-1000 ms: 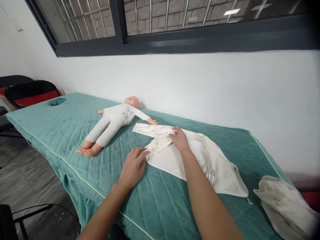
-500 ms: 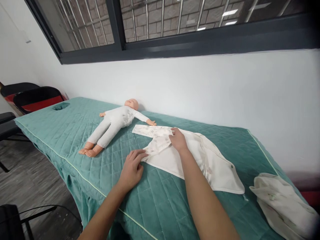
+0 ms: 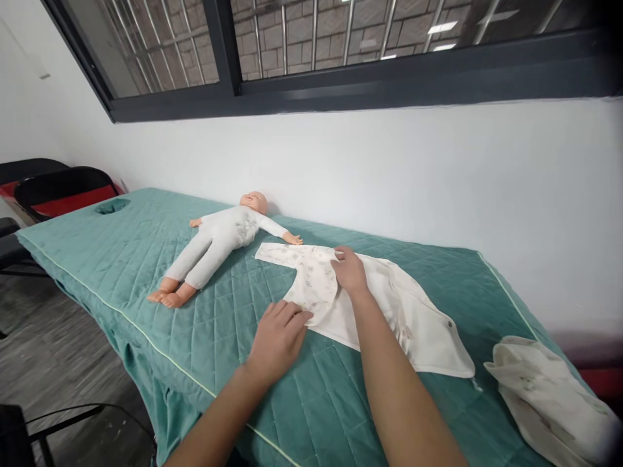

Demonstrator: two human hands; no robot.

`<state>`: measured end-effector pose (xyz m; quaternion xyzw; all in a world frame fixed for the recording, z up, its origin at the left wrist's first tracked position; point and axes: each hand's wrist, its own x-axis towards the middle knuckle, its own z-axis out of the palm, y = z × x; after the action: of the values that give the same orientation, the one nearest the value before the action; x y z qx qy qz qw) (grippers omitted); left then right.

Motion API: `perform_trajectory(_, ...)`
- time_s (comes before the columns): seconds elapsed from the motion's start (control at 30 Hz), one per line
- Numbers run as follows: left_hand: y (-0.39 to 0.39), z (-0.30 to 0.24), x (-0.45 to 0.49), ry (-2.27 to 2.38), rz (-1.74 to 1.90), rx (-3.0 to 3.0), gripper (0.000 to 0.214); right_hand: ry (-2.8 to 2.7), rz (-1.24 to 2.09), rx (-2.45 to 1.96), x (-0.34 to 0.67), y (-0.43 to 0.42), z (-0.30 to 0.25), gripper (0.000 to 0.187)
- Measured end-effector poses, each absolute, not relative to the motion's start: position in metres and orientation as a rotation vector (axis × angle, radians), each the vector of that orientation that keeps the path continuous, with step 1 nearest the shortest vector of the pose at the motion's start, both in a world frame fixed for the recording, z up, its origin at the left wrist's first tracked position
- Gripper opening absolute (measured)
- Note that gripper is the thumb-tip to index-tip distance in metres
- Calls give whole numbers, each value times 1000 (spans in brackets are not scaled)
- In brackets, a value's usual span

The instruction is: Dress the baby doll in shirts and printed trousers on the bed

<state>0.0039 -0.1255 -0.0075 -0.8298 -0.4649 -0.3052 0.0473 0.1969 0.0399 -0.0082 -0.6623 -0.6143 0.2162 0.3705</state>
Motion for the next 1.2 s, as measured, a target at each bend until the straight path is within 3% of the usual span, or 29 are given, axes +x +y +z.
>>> perform_trajectory(0.13,-123,-8,21,-1428,-781,-2663,18,-1581,473,-1741,201,36,-6,39)
perform_trajectory(0.47,-105,-5,37,-1515,-836,-2713,24,-1544,318,-1738,202,41,-5,30)
perform_trajectory(0.67,-107,-2,44,-1475,-831,-2744,24,-1518,474,-1882,212,41,-3,40)
perform_trajectory(0.77,-106,-4,41,-1569,-1030,-2750,26,-1487,561,-1906,216,41,-1,39)
perform_trajectory(0.83,-102,-8,35,-1792,-1364,-2673,27,-1474,629,-1855,214,40,3,38)
perform_trajectory(1.0,-91,-18,12,-2273,-2354,-1485,31,-1463,954,-1361,194,37,11,46)
perform_trajectory(1.07,-90,-20,7,-2209,-2369,-1235,33,-1441,1030,-1187,186,36,8,44)
perform_trajectory(1.2,-94,-18,13,-1976,-2054,-1551,30,-1497,907,-1281,180,37,-6,32)
